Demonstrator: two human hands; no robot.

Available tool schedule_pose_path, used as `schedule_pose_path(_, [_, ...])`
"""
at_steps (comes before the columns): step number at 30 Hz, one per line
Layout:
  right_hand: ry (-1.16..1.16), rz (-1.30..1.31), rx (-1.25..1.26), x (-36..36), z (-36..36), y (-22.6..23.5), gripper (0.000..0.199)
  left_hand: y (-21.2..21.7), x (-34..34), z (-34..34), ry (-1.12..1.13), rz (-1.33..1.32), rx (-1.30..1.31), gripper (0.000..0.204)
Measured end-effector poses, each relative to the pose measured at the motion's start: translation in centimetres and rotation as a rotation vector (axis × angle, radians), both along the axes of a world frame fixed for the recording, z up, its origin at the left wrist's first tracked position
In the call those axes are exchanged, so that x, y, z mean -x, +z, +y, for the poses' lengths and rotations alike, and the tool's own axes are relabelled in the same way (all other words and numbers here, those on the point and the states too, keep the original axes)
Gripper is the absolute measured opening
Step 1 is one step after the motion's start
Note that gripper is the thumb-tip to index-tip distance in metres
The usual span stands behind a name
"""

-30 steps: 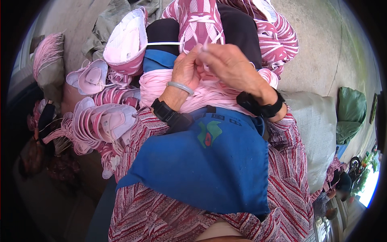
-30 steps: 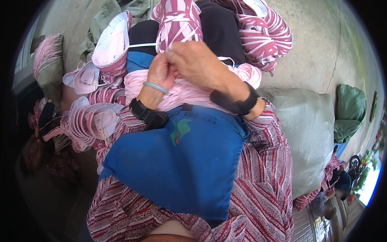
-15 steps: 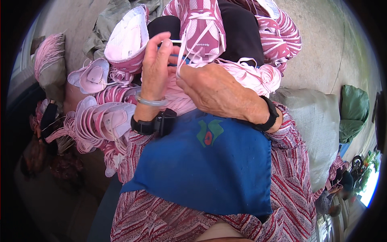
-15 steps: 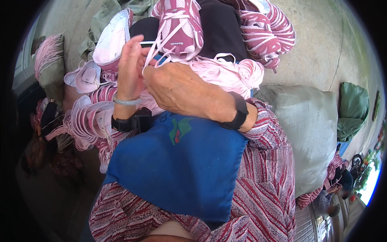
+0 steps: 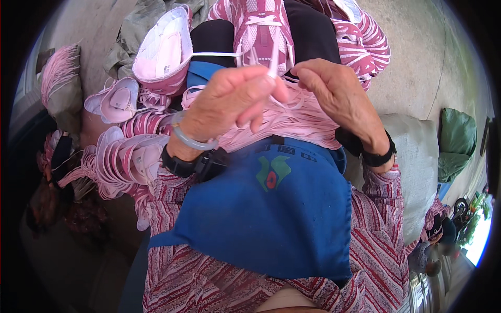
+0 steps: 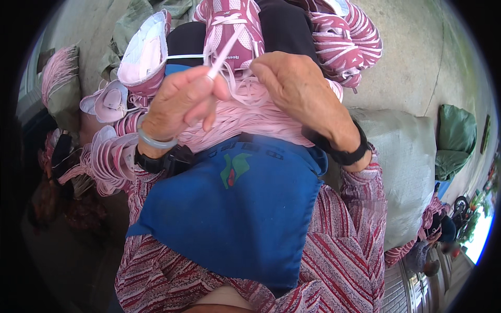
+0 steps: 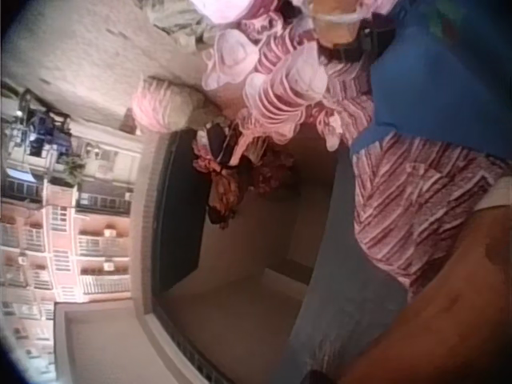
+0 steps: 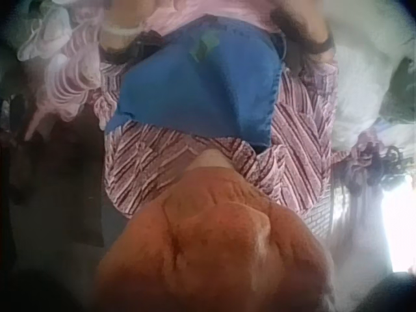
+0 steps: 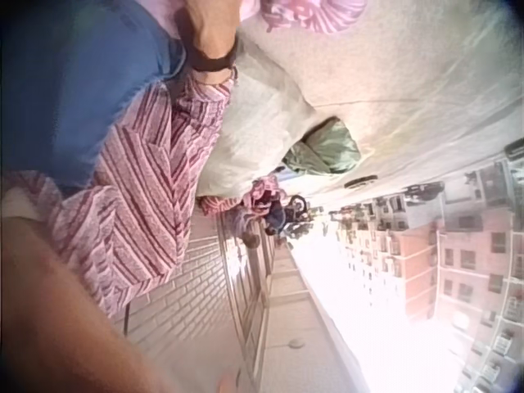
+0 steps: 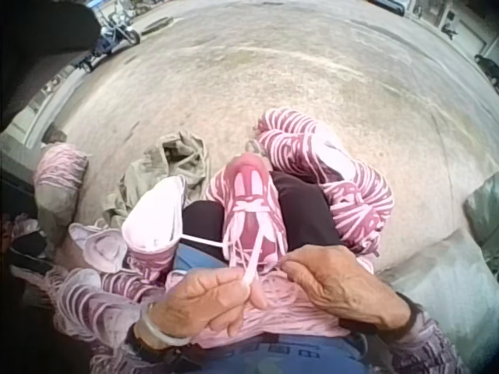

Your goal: Manually inserting laces into the eyelets of pink and white sneakers.

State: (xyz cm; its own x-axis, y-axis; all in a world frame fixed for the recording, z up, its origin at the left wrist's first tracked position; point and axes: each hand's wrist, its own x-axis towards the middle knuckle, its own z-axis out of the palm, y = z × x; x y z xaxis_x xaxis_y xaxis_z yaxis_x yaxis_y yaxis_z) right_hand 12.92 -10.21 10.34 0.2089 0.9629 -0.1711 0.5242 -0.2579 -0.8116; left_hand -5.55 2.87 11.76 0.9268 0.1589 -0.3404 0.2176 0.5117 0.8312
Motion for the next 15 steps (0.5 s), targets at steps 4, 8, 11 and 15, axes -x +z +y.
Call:
schedule_pose_path(4, [-0.280, 0.985, 0.111, 2.0, 2.0, -3.1, 0.032, -0.3, -2.4, -3.2, -0.158, -0.050, -0.027, 0.036])
schedule_pose_path(8, [-0.290, 1.690, 0.080, 2.3, 2.7, -4.4, 0.025, -2.0, 0.6, -1.8, -0.136, -0.032, 0.164, 0.037])
schedule_pose_path(11, [-0.319, 1.531, 0.019, -0.5, 2.3, -4.5, 0.022, -3.3, 5.1, 1.0, 0.058, -0.154, -0.009, 0.036])
schedule_pose_path(15, [-0.572, 1.188, -0.041, -6.0, 0.5, -5.6, 0.023, -3.1, 12.3, 5.0, 0.601, -0.266, 0.224, 0.027])
